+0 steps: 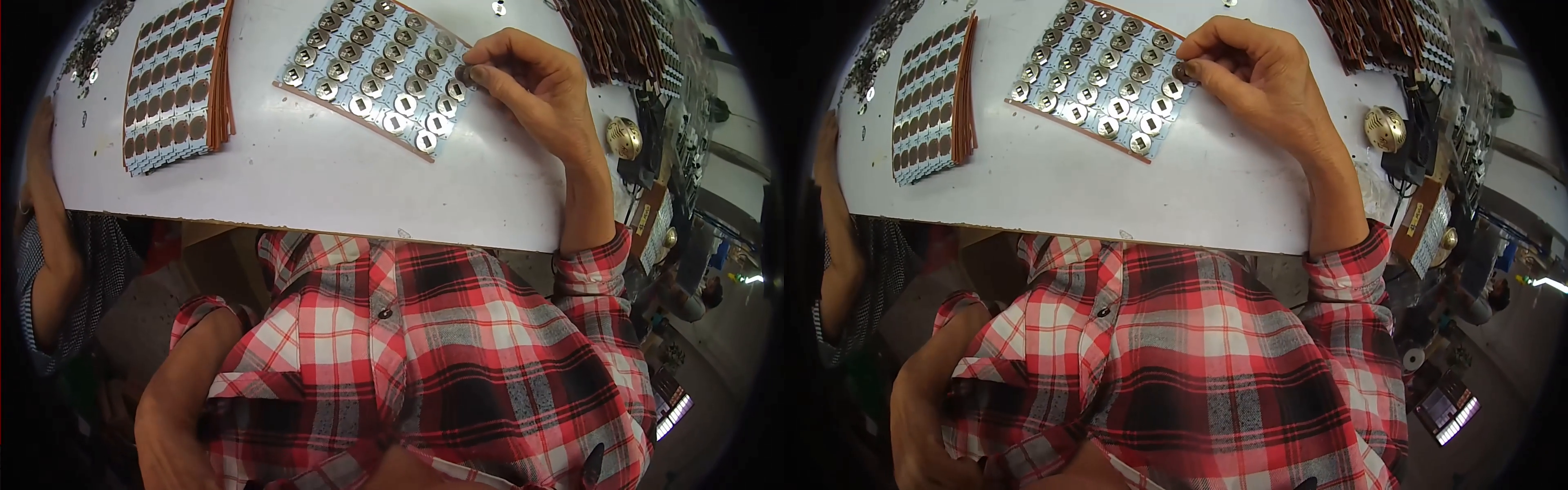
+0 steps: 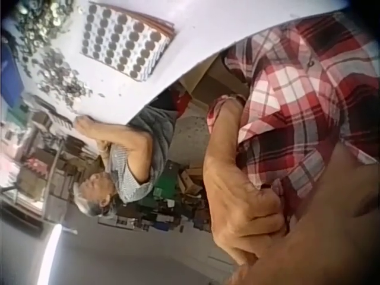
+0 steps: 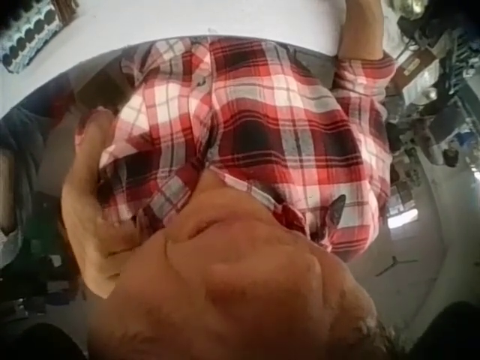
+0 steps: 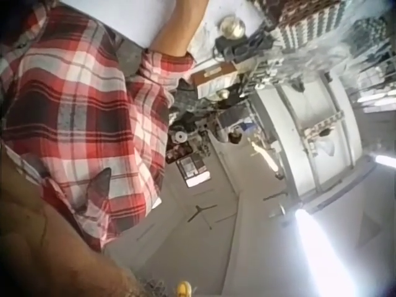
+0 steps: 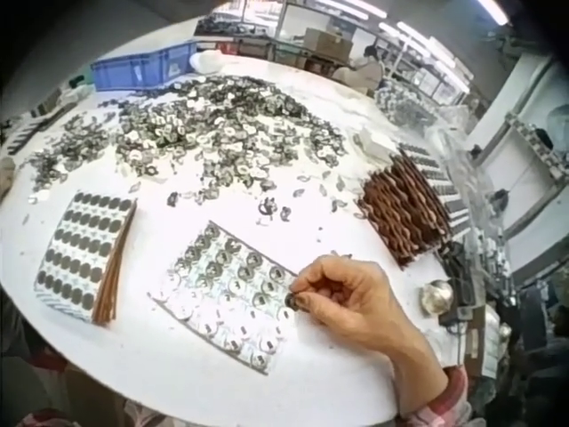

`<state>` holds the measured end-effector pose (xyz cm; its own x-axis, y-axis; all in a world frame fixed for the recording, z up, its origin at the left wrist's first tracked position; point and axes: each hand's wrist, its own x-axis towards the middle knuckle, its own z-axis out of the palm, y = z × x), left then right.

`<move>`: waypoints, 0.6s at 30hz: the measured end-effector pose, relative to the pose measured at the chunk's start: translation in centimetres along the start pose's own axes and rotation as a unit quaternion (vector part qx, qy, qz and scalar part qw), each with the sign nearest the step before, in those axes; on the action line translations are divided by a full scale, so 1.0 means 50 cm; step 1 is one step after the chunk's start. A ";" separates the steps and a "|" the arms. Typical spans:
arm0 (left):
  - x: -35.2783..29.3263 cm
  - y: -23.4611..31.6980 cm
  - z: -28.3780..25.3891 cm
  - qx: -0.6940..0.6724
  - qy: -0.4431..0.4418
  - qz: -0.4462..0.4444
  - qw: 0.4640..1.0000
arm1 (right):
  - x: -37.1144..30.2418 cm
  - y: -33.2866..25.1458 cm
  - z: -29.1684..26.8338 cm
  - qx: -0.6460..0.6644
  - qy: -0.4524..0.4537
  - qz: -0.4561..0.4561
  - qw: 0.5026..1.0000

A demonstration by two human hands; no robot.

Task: Assembling small metal components into a grid plate on a workbench.

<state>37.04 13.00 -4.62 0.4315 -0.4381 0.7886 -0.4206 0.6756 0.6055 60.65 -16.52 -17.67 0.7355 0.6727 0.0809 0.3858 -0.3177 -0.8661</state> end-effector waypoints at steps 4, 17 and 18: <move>0.115 -0.092 -0.072 -0.182 -0.449 0.210 0.849 | 0.021 -0.010 0.005 0.032 -0.007 0.004 0.999; 0.051 -0.023 0.002 -0.085 -0.283 0.109 0.949 | 0.015 -0.021 0.001 -0.013 -0.099 -0.004 0.995; 0.028 -0.018 -0.004 0.059 -0.029 0.007 0.998 | -0.009 0.000 -0.008 -0.013 -0.054 0.018 0.998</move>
<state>38.19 11.89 -4.10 0.3799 -0.4653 0.7995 -0.5180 0.6091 0.6006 60.53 -17.10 -17.51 0.6850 0.7286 -0.0041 0.3763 -0.3586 -0.8543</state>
